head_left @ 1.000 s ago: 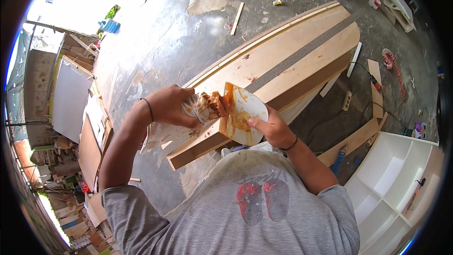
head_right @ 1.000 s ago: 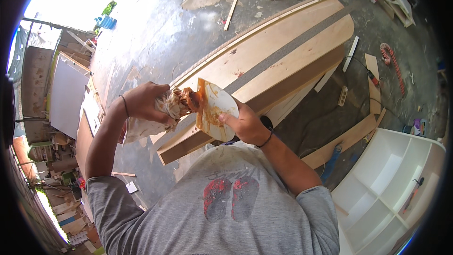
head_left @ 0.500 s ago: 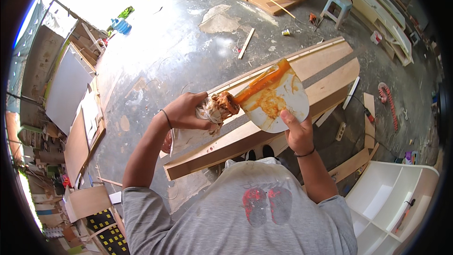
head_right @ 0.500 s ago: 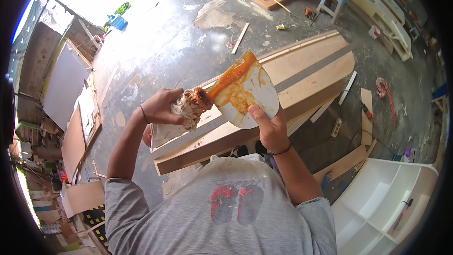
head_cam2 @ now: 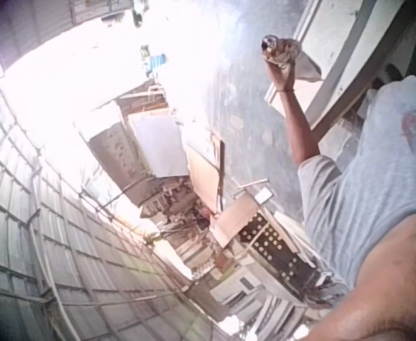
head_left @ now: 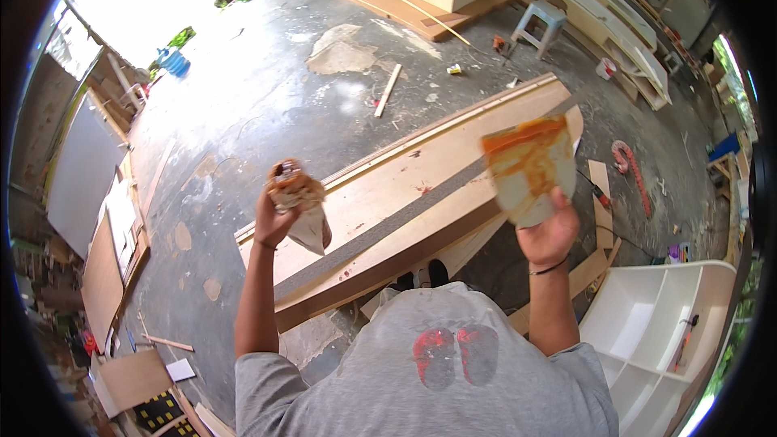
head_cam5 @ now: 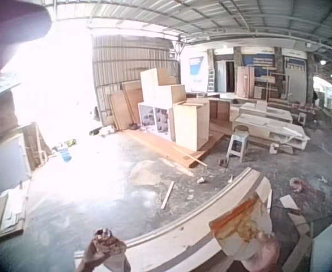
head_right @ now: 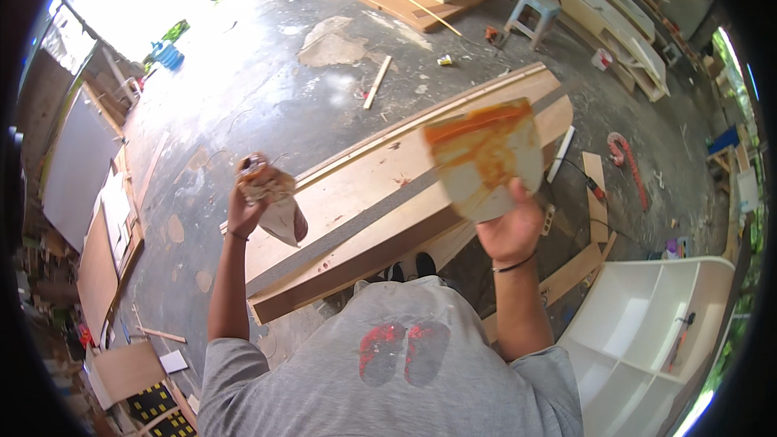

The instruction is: The person pours adhesive from a container onto a large wooden panel and a thin wooden strip, then uses a handheld spreader to coat the surfaces evenly.

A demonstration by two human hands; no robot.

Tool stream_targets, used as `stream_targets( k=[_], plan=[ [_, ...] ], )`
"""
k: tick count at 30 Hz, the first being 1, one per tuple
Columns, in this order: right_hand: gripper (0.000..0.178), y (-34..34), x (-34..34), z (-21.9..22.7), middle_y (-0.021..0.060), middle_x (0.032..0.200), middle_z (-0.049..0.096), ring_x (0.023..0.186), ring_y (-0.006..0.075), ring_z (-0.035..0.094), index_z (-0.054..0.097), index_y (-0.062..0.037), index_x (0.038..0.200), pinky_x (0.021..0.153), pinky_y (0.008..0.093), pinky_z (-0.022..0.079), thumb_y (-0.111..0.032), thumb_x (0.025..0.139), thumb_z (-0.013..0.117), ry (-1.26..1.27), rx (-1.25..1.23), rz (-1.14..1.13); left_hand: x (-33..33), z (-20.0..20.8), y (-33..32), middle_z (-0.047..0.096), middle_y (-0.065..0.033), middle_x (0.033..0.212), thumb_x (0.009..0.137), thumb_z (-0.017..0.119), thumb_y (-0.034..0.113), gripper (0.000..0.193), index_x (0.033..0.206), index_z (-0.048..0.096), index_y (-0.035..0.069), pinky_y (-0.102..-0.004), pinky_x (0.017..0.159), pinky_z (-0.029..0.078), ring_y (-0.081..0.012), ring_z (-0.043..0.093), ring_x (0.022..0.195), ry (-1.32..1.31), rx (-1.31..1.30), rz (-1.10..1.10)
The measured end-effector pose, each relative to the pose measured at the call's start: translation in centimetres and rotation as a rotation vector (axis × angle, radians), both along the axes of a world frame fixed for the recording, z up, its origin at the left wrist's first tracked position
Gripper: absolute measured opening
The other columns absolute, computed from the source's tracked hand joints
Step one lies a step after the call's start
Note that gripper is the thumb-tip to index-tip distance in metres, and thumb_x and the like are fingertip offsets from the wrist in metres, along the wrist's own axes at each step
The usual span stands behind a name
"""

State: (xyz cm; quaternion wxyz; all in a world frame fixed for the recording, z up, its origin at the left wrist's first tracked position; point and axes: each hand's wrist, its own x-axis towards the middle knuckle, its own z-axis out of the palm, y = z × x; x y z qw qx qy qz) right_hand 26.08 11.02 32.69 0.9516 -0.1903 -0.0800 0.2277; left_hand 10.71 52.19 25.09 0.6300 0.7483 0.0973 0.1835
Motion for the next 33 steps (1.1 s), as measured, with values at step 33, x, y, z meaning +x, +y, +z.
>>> stream_targets(
  k=[33],
  plan=[
    [0.073, -17.6, -0.9, 0.6, 0.0037, 0.149, 0.018, 0.137, 0.0325, 0.015, 0.024, -0.0262, 0.142, 0.102, 0.0691, 0.011, -0.058, 0.082, 0.049, -0.309, 0.019, -0.603, -7.2, -16.3, -2.0, 0.026, -0.0208, 0.14, 0.071, 0.076, 0.035, 0.104, 0.141, 0.007, 0.0, -0.0408, 0.105, 0.03, -0.0314, 0.032, 0.128, 0.063, 0.078, 1.003]
  ],
)
